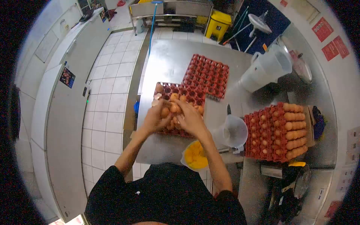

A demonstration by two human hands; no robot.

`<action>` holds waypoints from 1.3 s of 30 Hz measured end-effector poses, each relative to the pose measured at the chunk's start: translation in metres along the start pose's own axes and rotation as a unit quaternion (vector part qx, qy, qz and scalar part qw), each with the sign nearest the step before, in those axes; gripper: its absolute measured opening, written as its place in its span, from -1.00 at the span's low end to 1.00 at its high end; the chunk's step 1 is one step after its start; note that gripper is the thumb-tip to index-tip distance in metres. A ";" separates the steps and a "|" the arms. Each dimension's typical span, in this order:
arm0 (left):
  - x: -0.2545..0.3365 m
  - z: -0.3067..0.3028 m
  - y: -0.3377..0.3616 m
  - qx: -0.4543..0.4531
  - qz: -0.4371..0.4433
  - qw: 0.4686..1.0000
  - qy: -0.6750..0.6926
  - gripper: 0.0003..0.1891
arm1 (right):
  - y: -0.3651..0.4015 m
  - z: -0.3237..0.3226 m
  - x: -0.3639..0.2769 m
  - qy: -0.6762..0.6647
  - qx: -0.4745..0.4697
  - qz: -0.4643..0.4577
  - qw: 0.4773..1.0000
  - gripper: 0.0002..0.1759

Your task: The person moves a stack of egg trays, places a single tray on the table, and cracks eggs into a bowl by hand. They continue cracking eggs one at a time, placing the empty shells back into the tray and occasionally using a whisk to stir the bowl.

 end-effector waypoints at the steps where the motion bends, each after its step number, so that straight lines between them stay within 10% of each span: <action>1: -0.018 -0.006 -0.015 0.006 0.005 1.000 0.000 -0.57 | -0.029 0.008 0.007 0.040 -0.018 -0.001 0.999 -0.34; 4: -0.080 -0.015 -0.052 -0.003 -0.044 0.999 0.001 -0.59 | -0.111 0.049 0.076 0.127 -0.012 -0.108 0.986 -0.38; 6: -0.125 -0.002 -0.059 -0.163 -0.100 0.973 -0.126 -0.60 | -0.148 0.070 0.100 0.258 -0.170 -0.012 0.951 -0.41; 19: -0.096 -0.026 0.080 0.073 -0.224 0.946 0.221 -0.56 | -0.223 0.133 0.127 0.168 -0.135 0.015 0.976 -0.47; 23: -0.036 -0.035 0.078 0.099 -0.218 0.944 0.225 -0.60 | -0.168 0.081 0.073 0.067 0.008 0.036 0.997 -0.57; 24: -0.016 -0.041 0.071 0.087 -0.225 0.943 0.230 -0.60 | -0.148 0.072 0.070 -0.132 0.035 0.060 0.989 -0.60; 26: 0.022 -0.051 0.060 0.192 -0.116 0.945 0.237 -0.57 | -0.091 0.052 0.048 -0.323 0.080 0.100 0.938 -0.62; 28: 0.052 -0.051 0.056 0.307 -0.023 0.939 0.154 -0.54 | -0.023 0.037 0.006 -0.614 0.136 0.110 0.770 -0.61; 30: 0.060 -0.017 0.060 0.321 -0.026 0.922 0.214 -0.52 | 0.031 0.036 -0.004 -0.633 0.177 0.120 0.744 -0.60; 33: 0.093 0.031 0.058 0.111 0.052 0.991 0.048 -0.51 | 0.087 0.042 0.001 -0.625 0.291 0.137 0.711 -0.59; 39: 0.113 0.084 0.091 0.079 0.009 0.986 0.145 -0.56 | 0.171 0.047 0.028 -0.548 0.388 0.205 0.712 -0.58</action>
Point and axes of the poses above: each hand's wrist, its own y-axis away from the middle knuckle, its own z-axis out of the palm, x = y × z, the point moved 4 cm from there along -y, towards the middle knuckle, and after that the axes turned 6 degrees about -y, right-handed, at the moved point
